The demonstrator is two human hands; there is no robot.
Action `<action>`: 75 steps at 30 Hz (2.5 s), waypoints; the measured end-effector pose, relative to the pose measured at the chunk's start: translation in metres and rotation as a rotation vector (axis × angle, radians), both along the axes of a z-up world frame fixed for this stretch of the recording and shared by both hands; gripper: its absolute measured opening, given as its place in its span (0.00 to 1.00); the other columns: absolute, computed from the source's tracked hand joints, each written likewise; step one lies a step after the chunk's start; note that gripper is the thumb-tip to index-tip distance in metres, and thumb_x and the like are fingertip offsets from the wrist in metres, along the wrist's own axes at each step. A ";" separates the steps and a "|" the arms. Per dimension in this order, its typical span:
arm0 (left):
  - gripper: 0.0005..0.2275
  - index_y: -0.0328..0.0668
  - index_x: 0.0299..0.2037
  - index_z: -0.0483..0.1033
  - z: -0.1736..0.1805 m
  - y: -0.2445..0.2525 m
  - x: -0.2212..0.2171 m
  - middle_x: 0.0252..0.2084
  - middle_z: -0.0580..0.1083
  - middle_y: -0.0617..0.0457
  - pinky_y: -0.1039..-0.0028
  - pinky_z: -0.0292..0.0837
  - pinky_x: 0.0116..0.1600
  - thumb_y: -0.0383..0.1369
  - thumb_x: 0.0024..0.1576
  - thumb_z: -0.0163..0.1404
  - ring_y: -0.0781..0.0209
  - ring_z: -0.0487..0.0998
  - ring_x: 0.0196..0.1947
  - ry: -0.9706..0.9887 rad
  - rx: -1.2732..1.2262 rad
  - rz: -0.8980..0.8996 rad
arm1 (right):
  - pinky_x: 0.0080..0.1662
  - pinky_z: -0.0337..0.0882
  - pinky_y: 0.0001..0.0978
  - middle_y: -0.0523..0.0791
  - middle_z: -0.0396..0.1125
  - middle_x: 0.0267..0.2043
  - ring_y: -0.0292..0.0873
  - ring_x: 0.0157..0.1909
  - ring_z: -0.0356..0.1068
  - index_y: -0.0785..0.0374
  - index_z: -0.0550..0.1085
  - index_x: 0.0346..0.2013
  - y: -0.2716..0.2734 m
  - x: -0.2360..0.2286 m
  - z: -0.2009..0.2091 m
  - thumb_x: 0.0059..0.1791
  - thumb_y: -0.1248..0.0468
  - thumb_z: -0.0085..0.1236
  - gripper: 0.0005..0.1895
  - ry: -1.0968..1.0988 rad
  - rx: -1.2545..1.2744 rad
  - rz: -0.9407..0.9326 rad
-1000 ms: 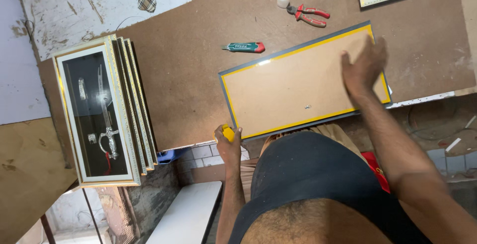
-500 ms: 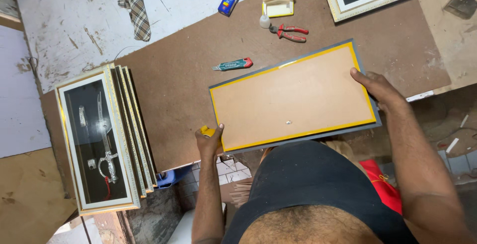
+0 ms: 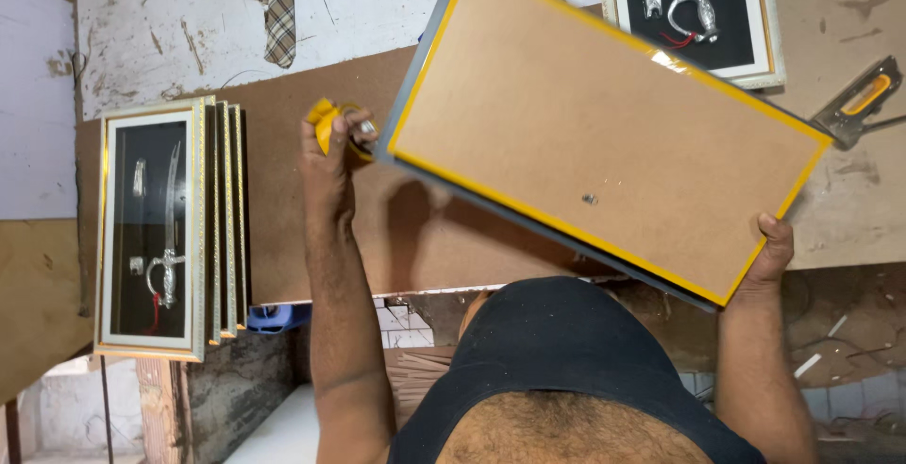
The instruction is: The person applies yellow tape along the edges of rectangular boards, smoothing it down and cutting the tape with a utility knife. The person repeats this process on multiple boards, handling each one individually.
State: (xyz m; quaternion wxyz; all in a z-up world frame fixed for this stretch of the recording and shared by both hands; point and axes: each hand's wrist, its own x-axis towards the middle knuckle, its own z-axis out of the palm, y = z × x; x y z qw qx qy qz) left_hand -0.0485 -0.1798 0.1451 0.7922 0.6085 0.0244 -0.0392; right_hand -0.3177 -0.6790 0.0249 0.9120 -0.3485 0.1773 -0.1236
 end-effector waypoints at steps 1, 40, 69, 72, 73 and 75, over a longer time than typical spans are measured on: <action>0.15 0.44 0.57 0.67 0.010 -0.012 0.002 0.44 0.79 0.49 0.72 0.77 0.45 0.39 0.65 0.54 0.63 0.77 0.38 -0.086 0.047 0.056 | 0.72 0.66 0.49 0.51 0.61 0.71 0.53 0.71 0.63 0.64 0.59 0.77 0.002 0.007 0.009 0.46 0.52 0.63 0.47 -0.038 -0.046 -0.061; 0.08 0.36 0.52 0.71 -0.043 0.032 -0.251 0.37 0.77 0.44 0.69 0.78 0.38 0.31 0.66 0.47 0.60 0.76 0.30 0.479 0.316 0.750 | 0.67 0.68 0.57 0.54 0.60 0.69 0.54 0.69 0.65 0.64 0.58 0.68 -0.063 0.223 -0.110 0.49 0.53 0.66 0.39 0.456 0.162 -0.053; 0.35 0.29 0.56 0.63 -0.112 0.462 -0.227 0.47 0.73 0.41 0.64 0.76 0.51 0.44 0.49 0.70 0.52 0.77 0.47 0.400 0.885 1.446 | 0.40 0.75 0.31 0.51 0.73 0.41 0.41 0.36 0.74 0.72 0.74 0.49 0.351 0.191 0.001 0.60 0.58 0.55 0.16 0.219 -0.938 0.819; 0.28 0.34 0.51 0.69 -0.106 0.465 -0.216 0.44 0.76 0.48 0.69 0.79 0.48 0.38 0.47 0.69 0.60 0.80 0.43 0.351 0.664 1.372 | 0.40 0.75 0.33 0.52 0.74 0.41 0.43 0.37 0.74 0.70 0.74 0.48 0.439 0.211 0.015 0.57 0.60 0.57 0.14 0.116 -0.897 1.012; 0.26 0.35 0.50 0.70 -0.103 0.459 -0.214 0.43 0.77 0.49 0.70 0.79 0.47 0.36 0.46 0.69 0.61 0.80 0.42 0.323 0.627 1.358 | 0.40 0.75 0.35 0.52 0.74 0.41 0.44 0.38 0.75 0.69 0.75 0.47 0.469 0.215 0.018 0.55 0.59 0.57 0.14 0.094 -0.906 1.085; 0.23 0.34 0.48 0.71 -0.091 0.443 -0.214 0.41 0.77 0.50 0.72 0.78 0.45 0.33 0.47 0.69 0.63 0.79 0.40 0.281 0.543 1.359 | 0.44 0.78 0.37 0.50 0.74 0.42 0.44 0.42 0.76 0.69 0.74 0.49 0.528 0.221 0.020 0.54 0.59 0.58 0.16 0.071 -0.873 1.205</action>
